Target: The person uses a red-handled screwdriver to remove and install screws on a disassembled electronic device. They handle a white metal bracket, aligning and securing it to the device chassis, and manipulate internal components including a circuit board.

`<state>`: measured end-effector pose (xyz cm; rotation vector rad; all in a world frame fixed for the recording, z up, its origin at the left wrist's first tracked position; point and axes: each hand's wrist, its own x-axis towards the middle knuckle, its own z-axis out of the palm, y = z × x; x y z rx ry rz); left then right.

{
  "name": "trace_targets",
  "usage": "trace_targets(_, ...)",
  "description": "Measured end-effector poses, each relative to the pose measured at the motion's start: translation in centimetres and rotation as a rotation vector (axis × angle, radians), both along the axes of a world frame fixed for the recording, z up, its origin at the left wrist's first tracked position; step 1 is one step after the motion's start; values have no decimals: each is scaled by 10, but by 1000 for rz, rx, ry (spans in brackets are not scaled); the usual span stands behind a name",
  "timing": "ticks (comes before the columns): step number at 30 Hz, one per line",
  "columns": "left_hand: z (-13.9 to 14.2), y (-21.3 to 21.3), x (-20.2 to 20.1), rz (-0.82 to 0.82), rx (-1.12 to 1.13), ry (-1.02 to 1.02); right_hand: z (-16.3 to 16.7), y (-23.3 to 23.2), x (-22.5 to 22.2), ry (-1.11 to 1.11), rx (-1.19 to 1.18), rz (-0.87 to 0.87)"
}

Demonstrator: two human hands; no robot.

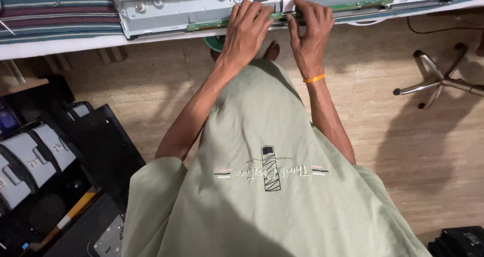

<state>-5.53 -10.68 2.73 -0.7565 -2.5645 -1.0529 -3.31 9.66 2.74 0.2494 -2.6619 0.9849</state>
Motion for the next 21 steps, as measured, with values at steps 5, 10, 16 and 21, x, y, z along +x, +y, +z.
trace_targets(5,-6,-10,-4,41,-20,12,-18,15,-8,52,-90,-17)
trace_targets(10,-5,-61,11,222,-6,60,-18,39,8,85,29,-25)
trace_targets(16,3,-109,50,430,-63,-6,-12,42,12,68,103,17)
trace_targets(21,-11,-65,46,257,-124,6,-13,49,2,99,216,100)
